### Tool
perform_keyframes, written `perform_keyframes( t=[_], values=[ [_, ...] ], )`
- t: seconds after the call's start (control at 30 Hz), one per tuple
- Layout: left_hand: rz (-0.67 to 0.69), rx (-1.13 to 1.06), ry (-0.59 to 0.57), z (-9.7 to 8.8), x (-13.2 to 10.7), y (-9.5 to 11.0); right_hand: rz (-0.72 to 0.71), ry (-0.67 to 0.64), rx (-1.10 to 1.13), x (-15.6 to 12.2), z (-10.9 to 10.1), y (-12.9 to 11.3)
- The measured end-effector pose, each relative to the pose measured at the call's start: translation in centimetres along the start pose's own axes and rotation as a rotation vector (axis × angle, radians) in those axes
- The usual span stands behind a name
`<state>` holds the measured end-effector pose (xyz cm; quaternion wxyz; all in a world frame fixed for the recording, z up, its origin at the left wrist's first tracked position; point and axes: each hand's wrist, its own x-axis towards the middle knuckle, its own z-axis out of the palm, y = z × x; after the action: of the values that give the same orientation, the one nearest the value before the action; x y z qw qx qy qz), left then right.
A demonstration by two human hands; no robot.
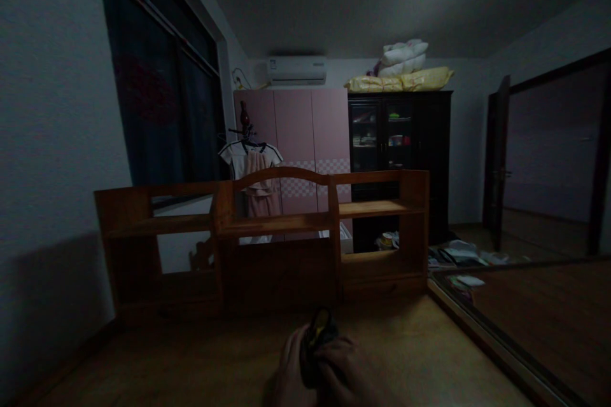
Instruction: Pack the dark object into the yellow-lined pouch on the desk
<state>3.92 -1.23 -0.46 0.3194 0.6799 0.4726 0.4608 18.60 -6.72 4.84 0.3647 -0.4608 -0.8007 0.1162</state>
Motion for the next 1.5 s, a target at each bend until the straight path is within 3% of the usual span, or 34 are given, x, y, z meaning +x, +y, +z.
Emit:
perform_keyframes(
  t=[0.2,0.43,0.53,0.77,1.1,1.33,1.5],
  values=[
    [0.116,0.164,-0.01,-1.0,-0.4,-0.5,0.069,-0.026,0.021,0.0,1.5,0.5],
    [0.228,0.189,-0.038,-0.9,-0.4,-1.4,0.192,-0.023,0.178,-0.2,1.1,-0.2],
    [0.232,0.185,-0.036,-1.1,-0.6,-1.1,0.266,-0.027,0.254,-0.5,0.9,-0.4],
    [0.19,0.162,-0.013,-1.7,-1.1,0.6,0.269,0.014,0.326,-1.0,1.5,0.8],
    [0.217,0.059,0.019,-1.6,-1.2,1.7,-0.021,-0.128,0.211,-0.3,-0.2,0.3],
    [0.232,0.063,0.013,-1.7,-1.1,1.7,-0.141,-0.128,-0.011,-0.4,0.7,1.3],
    [0.251,0.078,0.0,-1.7,-1.1,1.9,-0.143,-0.124,-0.052,-0.2,1.3,1.8]
  ],
)
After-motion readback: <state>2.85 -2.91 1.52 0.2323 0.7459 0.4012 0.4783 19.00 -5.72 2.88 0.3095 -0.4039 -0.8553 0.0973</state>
